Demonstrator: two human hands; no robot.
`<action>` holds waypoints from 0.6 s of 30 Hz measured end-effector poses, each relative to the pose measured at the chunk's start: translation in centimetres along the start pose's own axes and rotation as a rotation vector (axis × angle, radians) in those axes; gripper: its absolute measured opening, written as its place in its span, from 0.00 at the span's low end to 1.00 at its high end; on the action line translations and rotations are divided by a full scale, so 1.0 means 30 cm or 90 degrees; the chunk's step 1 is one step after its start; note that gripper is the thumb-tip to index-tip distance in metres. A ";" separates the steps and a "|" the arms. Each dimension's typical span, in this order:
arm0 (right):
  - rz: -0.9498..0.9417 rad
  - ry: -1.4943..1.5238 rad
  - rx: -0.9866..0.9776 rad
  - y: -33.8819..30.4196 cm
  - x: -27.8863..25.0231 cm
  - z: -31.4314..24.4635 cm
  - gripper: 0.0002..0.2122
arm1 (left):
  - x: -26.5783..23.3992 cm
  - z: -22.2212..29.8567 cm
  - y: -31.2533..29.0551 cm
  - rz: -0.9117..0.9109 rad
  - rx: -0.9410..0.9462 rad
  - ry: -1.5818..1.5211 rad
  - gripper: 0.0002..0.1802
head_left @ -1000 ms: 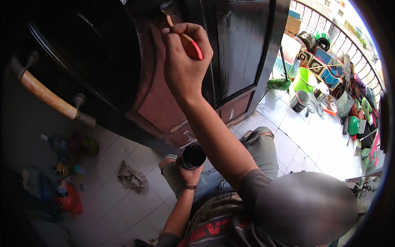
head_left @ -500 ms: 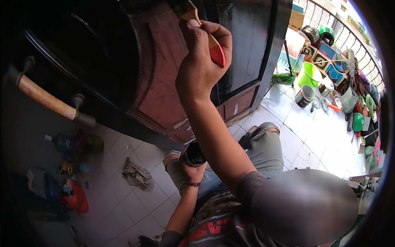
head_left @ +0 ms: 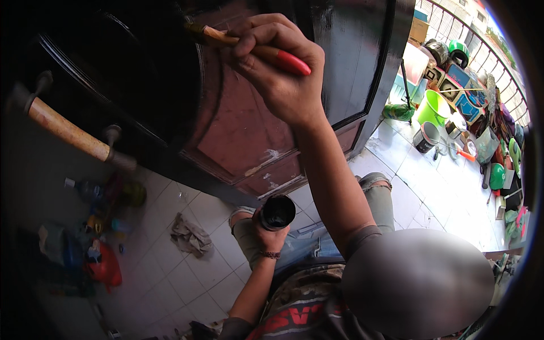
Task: The person paints a wooden cabinet door with black paint using a brush. They repeatedly dip the brush into a small paint can and apply paint to the door surface and edges.
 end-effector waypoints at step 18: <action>0.045 -0.337 -0.153 0.005 -0.173 0.109 0.10 | 0.003 0.005 0.006 0.005 -0.003 -0.018 0.49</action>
Point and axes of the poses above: each hand's wrist, its own y-axis towards the middle knuckle, its own x-axis out of the palm, z = x × y, the point moved 1 cm from there along y, towards the middle knuckle, and after that the axes turned 12 degrees about -z, right-handed, at the moved point
